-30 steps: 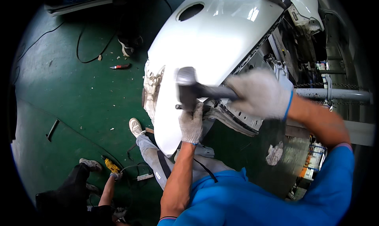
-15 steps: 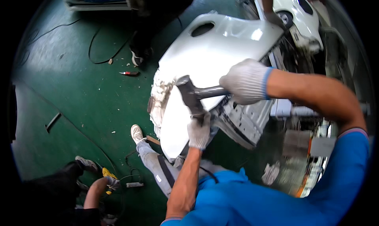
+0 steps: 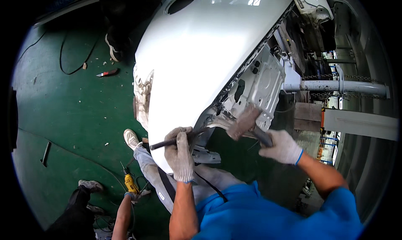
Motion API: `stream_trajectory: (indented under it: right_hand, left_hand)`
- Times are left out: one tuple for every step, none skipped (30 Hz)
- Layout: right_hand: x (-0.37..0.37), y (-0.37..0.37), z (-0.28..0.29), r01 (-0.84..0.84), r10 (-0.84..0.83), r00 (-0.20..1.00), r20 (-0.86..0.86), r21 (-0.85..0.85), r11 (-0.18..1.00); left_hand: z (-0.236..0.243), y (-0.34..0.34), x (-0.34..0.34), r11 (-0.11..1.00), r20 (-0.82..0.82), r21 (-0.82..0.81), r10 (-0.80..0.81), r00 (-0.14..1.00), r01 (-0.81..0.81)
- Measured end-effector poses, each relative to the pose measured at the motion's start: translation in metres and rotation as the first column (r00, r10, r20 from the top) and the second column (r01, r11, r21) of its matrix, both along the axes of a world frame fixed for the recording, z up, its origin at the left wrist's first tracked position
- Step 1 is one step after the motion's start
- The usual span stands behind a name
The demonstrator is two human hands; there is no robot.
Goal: The person uses a hammer and a metal tool to repeatedly strike and shape the edge of a white car hood. The person works on both the outer and inner surfaces of the hood, adjusting the tool position as needed.
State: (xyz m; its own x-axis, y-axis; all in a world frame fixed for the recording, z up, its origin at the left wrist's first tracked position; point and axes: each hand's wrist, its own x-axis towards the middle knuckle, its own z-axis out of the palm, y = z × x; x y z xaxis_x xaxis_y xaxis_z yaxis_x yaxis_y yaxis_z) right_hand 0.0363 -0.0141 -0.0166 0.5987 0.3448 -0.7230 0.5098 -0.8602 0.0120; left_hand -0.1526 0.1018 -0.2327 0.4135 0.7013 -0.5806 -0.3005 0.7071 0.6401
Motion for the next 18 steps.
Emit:
stream_trajectory:
  right_hand:
    - [-0.002,-0.016,-0.012,0.052,-0.05,0.999,0.018,-0.097,0.994]
    - [0.006,-0.049,-0.029,0.006,-0.009,1.0,-0.017,-0.137,0.991]
    - [0.001,-0.052,-0.034,0.079,-0.087,0.996,-0.028,-0.217,0.973]
    - [0.001,-0.067,-0.041,0.141,-0.157,0.986,-0.049,-0.24,0.96]
    - [0.002,-0.085,-0.051,0.199,-0.225,0.972,-0.072,-0.263,0.944]
    - [0.001,-0.088,-0.057,0.251,-0.284,0.957,-0.061,-0.316,0.915]
    - [-0.002,-0.094,-0.062,0.302,-0.341,0.939,-0.045,-0.369,0.879]
    - [0.006,-0.169,-0.084,0.187,-0.215,0.972,-0.092,-0.253,0.949]
    - [0.005,-0.172,-0.087,0.123,-0.161,0.983,-0.09,-0.331,0.936]
    - [0.003,-0.169,-0.089,0.061,-0.106,0.99,-0.089,-0.404,0.913]
    - [0.003,-0.167,-0.091,-0.002,-0.047,0.995,-0.092,-0.471,0.882]
    - [0.003,-0.171,-0.093,0.005,-0.071,0.991,-0.113,-0.496,0.868]
    - [0.003,-0.176,-0.097,-0.016,-0.061,0.989,-0.133,-0.513,0.858]
    - [0.002,-0.177,-0.099,-0.037,-0.051,0.987,-0.15,-0.531,0.847]
    - [0.002,-0.179,-0.099,-0.058,-0.042,0.985,-0.168,-0.548,0.835]
    - [0.001,-0.18,-0.101,-0.061,-0.054,0.983,-0.177,-0.584,0.81]
    - [-0.001,-0.175,-0.101,-0.065,-0.044,0.984,-0.173,-0.577,0.814]
    - [-0.004,-0.169,-0.1,-0.07,-0.033,0.985,-0.169,-0.57,0.819]
  left_hand:
    - [-0.002,-0.003,0.001,1.0,0.021,-0.01,0.025,0.999,-0.025]
    - [0.0,-0.005,0.003,0.998,0.028,-0.028,0.051,0.998,-0.05]
    - [0.0,-0.005,0.005,0.996,0.036,-0.045,0.079,0.996,-0.077]
    - [0.0,-0.005,0.006,0.996,0.038,-0.029,0.088,0.995,-0.087]
    - [-0.001,-0.007,0.007,0.995,0.037,-0.01,0.1,0.994,-0.099]
    - [-0.003,-0.007,0.009,0.994,0.041,0.009,0.112,0.993,-0.113]
    - [-0.004,-0.007,0.01,0.992,0.049,0.02,0.123,0.991,-0.124]
    - [-0.005,-0.007,0.012,0.991,0.066,0.024,0.129,0.99,-0.13]
    - [-0.006,-0.008,0.012,0.99,0.07,0.033,0.136,0.988,-0.139]
    - [-0.006,-0.008,0.014,0.989,0.072,0.03,0.142,0.987,-0.144]
    - [-0.004,-0.006,0.016,0.989,0.07,0.033,0.141,0.988,-0.143]
    - [-0.001,-0.005,0.018,0.989,0.068,0.035,0.14,0.988,-0.142]
    - [-0.001,-0.004,0.02,0.989,0.065,0.037,0.138,0.988,-0.14]
    - [-0.001,-0.003,0.023,0.985,0.078,0.05,0.158,0.984,-0.163]
    - [-0.001,-0.002,0.025,0.987,0.076,0.047,0.152,0.985,-0.155]
    - [0.0,-0.001,0.025,0.988,0.074,0.043,0.144,0.987,-0.148]
    - [0.0,0.0,0.026,0.989,0.073,0.045,0.136,0.988,-0.14]
    - [0.0,0.0,0.027,0.987,0.078,0.052,0.146,0.986,-0.15]
